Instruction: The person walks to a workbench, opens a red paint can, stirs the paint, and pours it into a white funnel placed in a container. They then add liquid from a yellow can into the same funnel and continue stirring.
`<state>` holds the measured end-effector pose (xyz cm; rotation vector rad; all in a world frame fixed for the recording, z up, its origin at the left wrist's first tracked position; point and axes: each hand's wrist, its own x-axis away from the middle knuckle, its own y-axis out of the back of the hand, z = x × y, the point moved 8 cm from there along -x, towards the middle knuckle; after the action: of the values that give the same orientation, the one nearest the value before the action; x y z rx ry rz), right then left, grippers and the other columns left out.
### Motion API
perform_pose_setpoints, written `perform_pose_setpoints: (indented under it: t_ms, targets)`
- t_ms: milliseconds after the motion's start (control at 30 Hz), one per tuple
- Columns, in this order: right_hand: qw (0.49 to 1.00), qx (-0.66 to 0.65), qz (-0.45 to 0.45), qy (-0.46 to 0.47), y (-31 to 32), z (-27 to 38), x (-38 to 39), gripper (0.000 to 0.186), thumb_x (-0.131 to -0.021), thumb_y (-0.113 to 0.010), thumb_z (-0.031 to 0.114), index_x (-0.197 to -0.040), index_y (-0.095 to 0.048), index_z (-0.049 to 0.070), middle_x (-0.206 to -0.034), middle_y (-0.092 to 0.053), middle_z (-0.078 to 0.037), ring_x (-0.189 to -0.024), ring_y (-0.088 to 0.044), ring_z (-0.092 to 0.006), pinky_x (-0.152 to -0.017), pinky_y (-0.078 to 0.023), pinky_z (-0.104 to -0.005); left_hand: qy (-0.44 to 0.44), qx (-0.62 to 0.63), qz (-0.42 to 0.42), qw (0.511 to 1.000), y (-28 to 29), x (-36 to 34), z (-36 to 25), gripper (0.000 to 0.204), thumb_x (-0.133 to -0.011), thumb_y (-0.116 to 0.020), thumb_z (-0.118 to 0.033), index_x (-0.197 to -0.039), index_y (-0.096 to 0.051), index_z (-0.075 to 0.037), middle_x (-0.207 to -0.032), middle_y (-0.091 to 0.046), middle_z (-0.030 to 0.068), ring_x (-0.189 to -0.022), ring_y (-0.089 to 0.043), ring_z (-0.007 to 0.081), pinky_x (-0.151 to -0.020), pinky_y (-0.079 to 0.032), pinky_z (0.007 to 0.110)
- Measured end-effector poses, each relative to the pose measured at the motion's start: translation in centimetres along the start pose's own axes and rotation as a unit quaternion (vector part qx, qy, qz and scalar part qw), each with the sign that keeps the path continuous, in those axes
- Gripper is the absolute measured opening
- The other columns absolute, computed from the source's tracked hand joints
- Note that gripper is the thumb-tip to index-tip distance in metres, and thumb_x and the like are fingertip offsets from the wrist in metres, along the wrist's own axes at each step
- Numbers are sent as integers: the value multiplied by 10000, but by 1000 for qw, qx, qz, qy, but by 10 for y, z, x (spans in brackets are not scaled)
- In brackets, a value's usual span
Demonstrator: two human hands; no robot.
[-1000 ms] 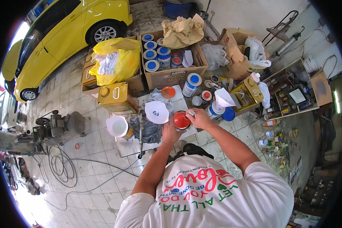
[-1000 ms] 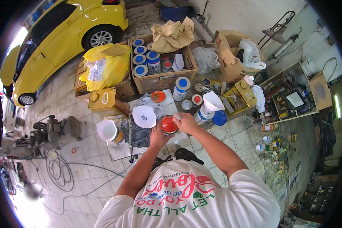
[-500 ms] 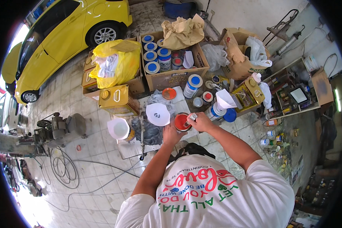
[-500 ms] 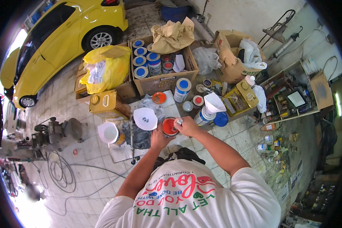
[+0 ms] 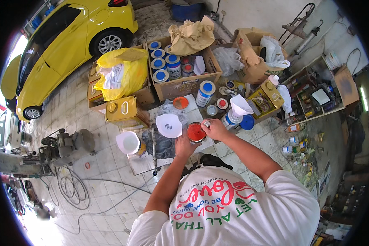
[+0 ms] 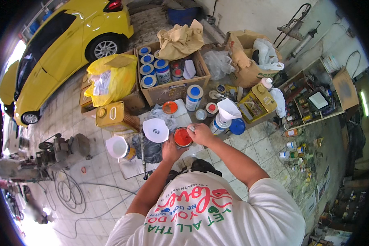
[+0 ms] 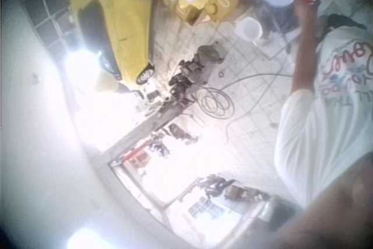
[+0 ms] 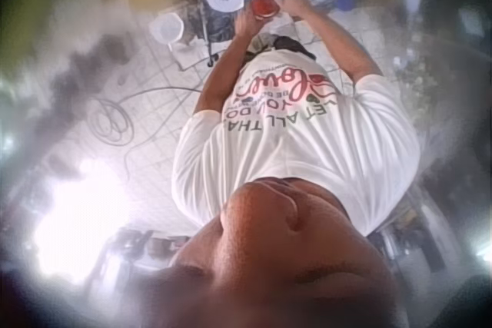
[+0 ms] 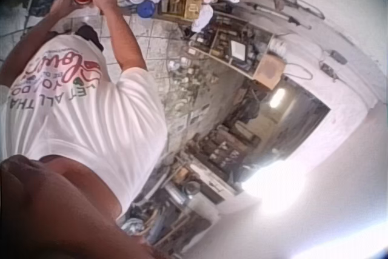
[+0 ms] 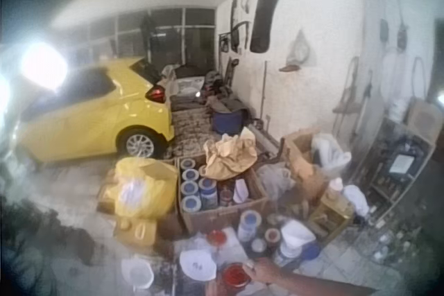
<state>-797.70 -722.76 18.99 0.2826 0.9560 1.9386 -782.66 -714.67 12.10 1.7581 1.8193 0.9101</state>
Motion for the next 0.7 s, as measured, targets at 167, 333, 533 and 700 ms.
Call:
perform_pose_setpoints:
  t_ms: [167, 333, 533, 700]
  targets:
    - [997, -20, 58, -36, -5, -9, 1, 201, -952, -660, 270, -978, -708, 76, -893, -741, -168, -847, -704, -407, -761, -564, -492, -6, 9, 0, 1000, -3, 1, 2, 1155, -611, -976, -439, -1490, -366, -4, -1386, -573, 250, -1298, -545, 442, -1088, -453, 505]
    - [994, -4, 100, -44, -10, -7, -2, 206, -952, -663, 275, -1009, -713, 84, -891, -744, -155, -848, -707, -400, -767, -564, -493, 9, 9, 2, 1000, -3, 1, 3, 1152, -611, -975, -445, -1493, -371, -15, -1387, -574, 248, -1291, -551, 444, -1078, -459, 514]
    - [993, -4, 111, -35, -11, -3, -4, 191, -950, -683, 254, -989, -716, 70, -877, -742, -169, -831, -717, -384, -749, -570, -468, -2, 6, -14, 1000, 0, 2, 2, 1156, -599, -983, -434, -1493, -374, -27, -1394, -572, 248, -1297, -552, 435, -1084, -454, 517]
    - [997, -26, 66, -32, -4, -3, -6, 194, -952, -665, 257, -968, -720, 72, -846, -738, -172, -818, -713, -396, -742, -567, -481, 0, -6, -11, 1000, 2, 2, -2, 1153, -595, -986, -421, -1492, -375, -29, -1388, -581, 240, -1298, -553, 430, -1083, -456, 506]
